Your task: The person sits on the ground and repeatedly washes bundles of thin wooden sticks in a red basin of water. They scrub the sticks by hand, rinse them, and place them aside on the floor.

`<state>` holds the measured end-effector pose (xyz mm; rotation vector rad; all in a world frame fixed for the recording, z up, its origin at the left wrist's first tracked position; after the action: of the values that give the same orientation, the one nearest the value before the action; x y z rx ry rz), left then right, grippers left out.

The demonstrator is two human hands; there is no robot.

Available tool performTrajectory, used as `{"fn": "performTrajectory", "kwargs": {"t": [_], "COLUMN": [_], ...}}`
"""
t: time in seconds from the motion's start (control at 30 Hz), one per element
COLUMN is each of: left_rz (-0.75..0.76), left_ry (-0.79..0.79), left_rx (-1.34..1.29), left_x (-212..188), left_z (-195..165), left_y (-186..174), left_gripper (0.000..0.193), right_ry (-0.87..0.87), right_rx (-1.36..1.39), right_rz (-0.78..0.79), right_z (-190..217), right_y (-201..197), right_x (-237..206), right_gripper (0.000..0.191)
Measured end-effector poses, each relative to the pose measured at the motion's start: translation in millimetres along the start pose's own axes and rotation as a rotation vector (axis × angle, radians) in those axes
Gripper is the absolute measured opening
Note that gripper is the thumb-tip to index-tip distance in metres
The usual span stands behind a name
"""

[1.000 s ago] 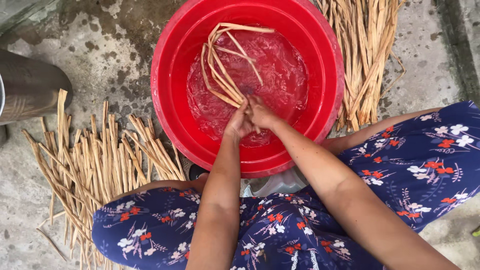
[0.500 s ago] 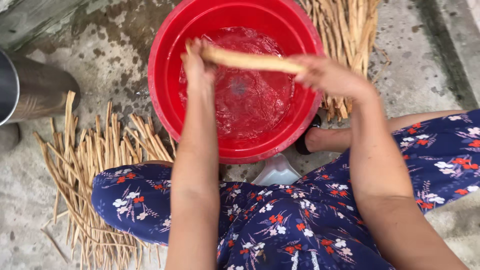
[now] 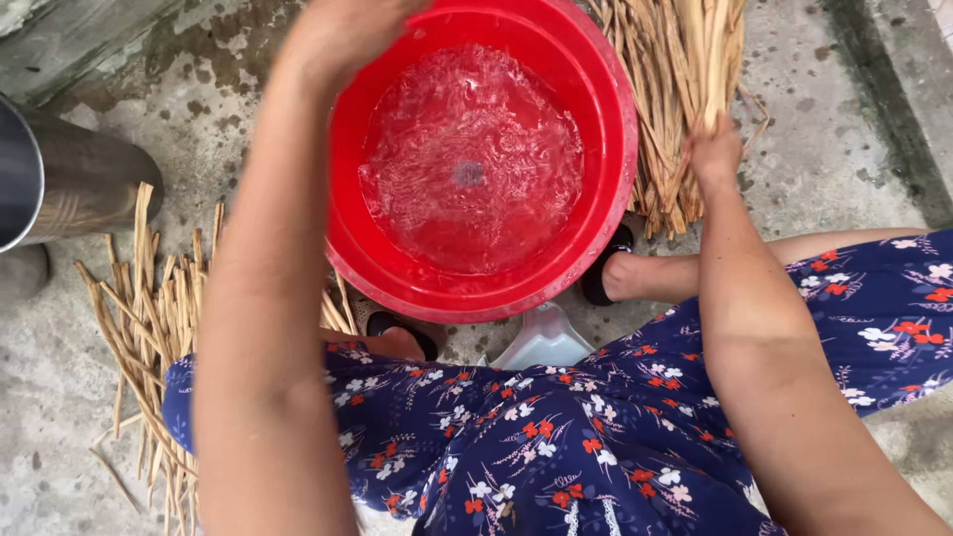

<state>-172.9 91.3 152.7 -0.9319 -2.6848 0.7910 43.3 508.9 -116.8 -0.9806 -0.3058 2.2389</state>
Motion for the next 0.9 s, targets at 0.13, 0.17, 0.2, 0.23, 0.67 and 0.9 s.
{"fn": "performTrajectory", "kwargs": {"t": [0.13,0.17,0.2,0.23,0.67,0.9], "left_rz": [-0.091,-0.117,-0.145,-0.190,-0.659,-0.373], "left_ry": [-0.166,-0.219,-0.274,-0.346,-0.533,-1.111], "left_rx": [0.151,0.176,0.199,0.183,-0.698,-0.245], "left_x": [-89.3,-116.0,-142.1,-170.9,-504.2,-526.8], "left_z": [25.1,35.1,46.5,61.2,320.4,332.6], "left_y": [-87.0,-108.4,-131.1,-151.9,-55.1,128.9], "left_gripper": [0.031,0.034,0.037,0.039,0.047,0.043], "right_ry": [0.107,0.177,0.244,0.276,-0.358,-0.618], "right_rx": [-0.507,-0.522,-0.539,-0.577,-0.359,0.137], "right_rz": [-0.178,-0.164,-0.150,-0.151,-0.062,0.231], "right_z": [-41.7,-47.3,-50.2,-47.2,75.7,98.9], "right_y": [-3.0,-3.9,-5.1,-4.9,56.7,110.5], "right_x": [-4.0,-4.0,-3.6,-2.1,-11.8,-98.8], "right_gripper": [0.042,0.046,0.051,0.049,0.034,0.031]}}
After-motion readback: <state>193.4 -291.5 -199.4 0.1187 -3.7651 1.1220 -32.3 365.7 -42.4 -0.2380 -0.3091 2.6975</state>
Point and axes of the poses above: each hand's wrist, its own x-axis towards the middle knuckle, its own y-axis out of the palm, z = x × y, the point moved 7 cm from there along x, towards the middle knuckle, and after that the axes turned 11 degrees about y, right-handed, at the moved point
